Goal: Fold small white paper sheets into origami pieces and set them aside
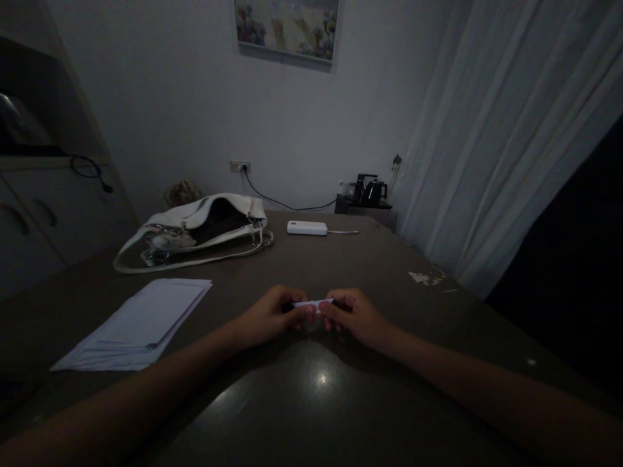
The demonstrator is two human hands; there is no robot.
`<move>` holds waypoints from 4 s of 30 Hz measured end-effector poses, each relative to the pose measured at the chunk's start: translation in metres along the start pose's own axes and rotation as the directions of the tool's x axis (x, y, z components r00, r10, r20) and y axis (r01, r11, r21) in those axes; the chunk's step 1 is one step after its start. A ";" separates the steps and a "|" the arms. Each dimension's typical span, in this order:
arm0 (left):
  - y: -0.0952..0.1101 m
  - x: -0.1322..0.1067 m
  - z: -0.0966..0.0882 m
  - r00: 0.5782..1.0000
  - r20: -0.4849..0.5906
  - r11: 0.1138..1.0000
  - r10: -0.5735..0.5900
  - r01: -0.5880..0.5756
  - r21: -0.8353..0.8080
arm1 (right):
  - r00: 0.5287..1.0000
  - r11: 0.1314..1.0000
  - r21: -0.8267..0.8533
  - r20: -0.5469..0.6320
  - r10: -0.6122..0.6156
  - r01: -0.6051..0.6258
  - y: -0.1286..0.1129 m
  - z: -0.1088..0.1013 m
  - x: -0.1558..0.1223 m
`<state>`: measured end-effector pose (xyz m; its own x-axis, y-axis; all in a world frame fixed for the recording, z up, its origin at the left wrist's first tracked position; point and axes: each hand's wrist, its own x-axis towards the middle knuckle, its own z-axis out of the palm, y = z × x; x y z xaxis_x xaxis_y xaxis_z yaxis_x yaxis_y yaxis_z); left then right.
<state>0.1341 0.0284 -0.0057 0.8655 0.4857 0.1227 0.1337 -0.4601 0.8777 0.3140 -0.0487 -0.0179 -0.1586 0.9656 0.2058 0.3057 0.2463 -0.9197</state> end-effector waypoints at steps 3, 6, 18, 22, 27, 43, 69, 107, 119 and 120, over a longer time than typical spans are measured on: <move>0.000 0.001 0.000 0.999 -0.007 0.999 -0.049 0.049 0.002 | 0.999 1.000 0.021 -0.039 0.017 -0.016 0.000 0.000 0.000; -0.002 0.001 -0.001 0.997 -0.040 0.997 -0.072 0.073 0.010 | 0.998 0.998 0.064 -0.059 0.029 -0.025 0.000 0.000 0.001; -0.001 0.003 0.000 0.995 -0.056 0.995 -0.085 0.087 0.042 | 0.998 0.997 0.046 -0.030 0.057 -0.056 0.002 0.000 0.000; -0.002 0.002 -0.001 0.995 -0.073 0.996 -0.073 0.077 0.054 | 0.997 0.995 0.060 -0.023 0.077 -0.075 0.000 0.000 -0.001; -0.006 0.003 -0.002 0.994 -0.090 0.997 -0.068 0.071 0.033 | 0.998 0.991 0.122 -0.033 0.052 -0.047 0.000 0.000 0.001; -0.004 0.003 -0.002 0.988 -0.093 0.990 -0.124 0.117 -0.075 | 0.986 0.998 0.066 -0.167 0.013 -0.002 0.000 -0.002 0.002; 0.000 0.000 -0.002 0.999 -0.028 0.997 -0.039 0.041 0.062 | 0.997 0.999 -0.027 -0.074 -0.026 0.024 0.001 0.003 -0.002; -0.005 -0.001 0.001 0.988 -0.148 0.996 0.033 -0.044 -0.071 | 0.996 0.994 -0.106 -0.075 -0.046 0.038 0.001 0.002 -0.001; -0.014 0.004 0.002 0.966 -0.245 0.997 0.079 -0.076 0.022 | 0.997 0.995 -0.096 -0.081 0.001 -0.009 0.005 0.002 0.003; -0.014 0.005 0.003 0.967 -0.245 0.998 0.068 -0.063 0.029 | 0.996 0.995 -0.097 -0.094 0.006 -0.015 0.007 0.001 0.004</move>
<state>0.1378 0.0345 -0.0188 0.7281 0.6203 0.2919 0.0930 -0.5112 0.8544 0.3142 -0.0438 -0.0238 -0.0679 0.9706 0.2311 0.3974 0.2388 -0.8860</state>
